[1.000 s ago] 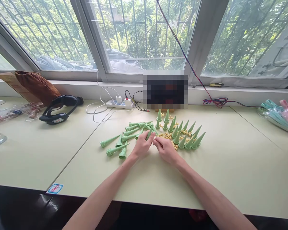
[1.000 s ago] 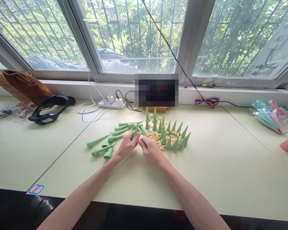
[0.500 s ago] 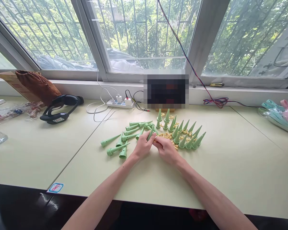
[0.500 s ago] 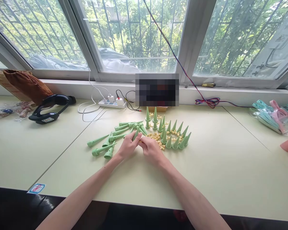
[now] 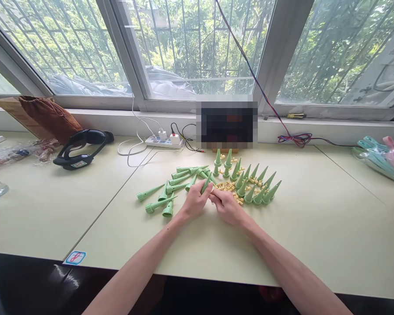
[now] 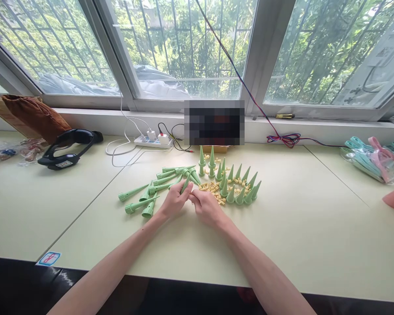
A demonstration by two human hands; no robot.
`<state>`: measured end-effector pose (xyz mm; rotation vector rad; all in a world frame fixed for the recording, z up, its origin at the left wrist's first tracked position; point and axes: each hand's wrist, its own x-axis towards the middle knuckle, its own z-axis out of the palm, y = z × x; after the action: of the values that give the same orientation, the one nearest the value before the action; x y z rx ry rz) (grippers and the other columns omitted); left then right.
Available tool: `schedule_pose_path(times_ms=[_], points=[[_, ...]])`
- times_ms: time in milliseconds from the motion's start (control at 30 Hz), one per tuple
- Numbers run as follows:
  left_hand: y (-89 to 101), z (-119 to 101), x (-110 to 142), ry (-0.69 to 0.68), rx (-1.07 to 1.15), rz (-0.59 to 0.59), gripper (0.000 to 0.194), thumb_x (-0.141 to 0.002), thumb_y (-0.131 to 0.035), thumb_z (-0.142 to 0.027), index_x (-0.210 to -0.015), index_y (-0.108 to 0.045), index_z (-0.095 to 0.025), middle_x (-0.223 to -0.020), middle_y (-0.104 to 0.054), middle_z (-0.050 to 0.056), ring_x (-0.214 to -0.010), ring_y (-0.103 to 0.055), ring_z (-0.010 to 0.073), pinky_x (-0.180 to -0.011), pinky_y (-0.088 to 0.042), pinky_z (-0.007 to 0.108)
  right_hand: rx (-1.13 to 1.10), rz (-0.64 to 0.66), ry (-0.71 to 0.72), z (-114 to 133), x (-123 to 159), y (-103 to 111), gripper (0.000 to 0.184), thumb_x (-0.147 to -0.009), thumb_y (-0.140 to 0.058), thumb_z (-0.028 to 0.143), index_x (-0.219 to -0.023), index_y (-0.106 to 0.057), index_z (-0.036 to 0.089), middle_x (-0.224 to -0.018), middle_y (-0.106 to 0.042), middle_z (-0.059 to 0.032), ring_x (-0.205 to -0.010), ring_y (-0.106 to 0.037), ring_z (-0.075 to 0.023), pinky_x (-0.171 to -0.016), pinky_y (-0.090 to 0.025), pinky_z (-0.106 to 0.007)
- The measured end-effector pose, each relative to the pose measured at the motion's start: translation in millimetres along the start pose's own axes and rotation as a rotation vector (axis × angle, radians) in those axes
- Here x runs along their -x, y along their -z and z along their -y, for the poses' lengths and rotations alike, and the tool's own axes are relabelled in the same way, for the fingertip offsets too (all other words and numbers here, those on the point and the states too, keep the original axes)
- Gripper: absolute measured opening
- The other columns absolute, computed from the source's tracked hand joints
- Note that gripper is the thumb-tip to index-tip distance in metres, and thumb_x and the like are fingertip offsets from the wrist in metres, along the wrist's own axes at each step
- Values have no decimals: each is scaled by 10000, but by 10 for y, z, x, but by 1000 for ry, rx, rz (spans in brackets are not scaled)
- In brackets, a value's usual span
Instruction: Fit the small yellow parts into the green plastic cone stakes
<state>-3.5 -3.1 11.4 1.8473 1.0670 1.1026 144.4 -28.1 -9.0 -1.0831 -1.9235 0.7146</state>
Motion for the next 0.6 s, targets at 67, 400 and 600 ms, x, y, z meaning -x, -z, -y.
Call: schedule_pose_path(times_ms=[67, 400, 600], points=[[-2, -12, 3, 5, 28, 9, 410, -934, -456, -458, -638, -359, -192, -563, -431, -34, -517, -386, 92, -504, -312, 235, 0, 7, 5, 7, 3, 5, 273, -946, -394, 259, -677, -401, 214, -594, -432, 30, -529, -384, -120, -536, -303, -247], [-19, -20, 26, 60, 116, 33, 412, -952, -441, -453, -641, -436, -183, -540, -579, -10, -478, -484, 93, -489, -356, 221, 9, 5, 8, 29, 7, 3, 336, -979, -359, 302, -669, -442, 204, -601, -502, 8, -539, -445, -123, -558, -334, -247], [-9, -34, 29, 4, 44, 22, 404, -967, -418, -418, -637, -432, -185, -539, -584, -11, -491, -492, 97, -516, -367, 230, 0, 7, 7, 35, 3, -3, 347, -982, -352, 298, -658, -431, 203, -588, -494, 12, -533, -440, -120, -561, -332, -246]])
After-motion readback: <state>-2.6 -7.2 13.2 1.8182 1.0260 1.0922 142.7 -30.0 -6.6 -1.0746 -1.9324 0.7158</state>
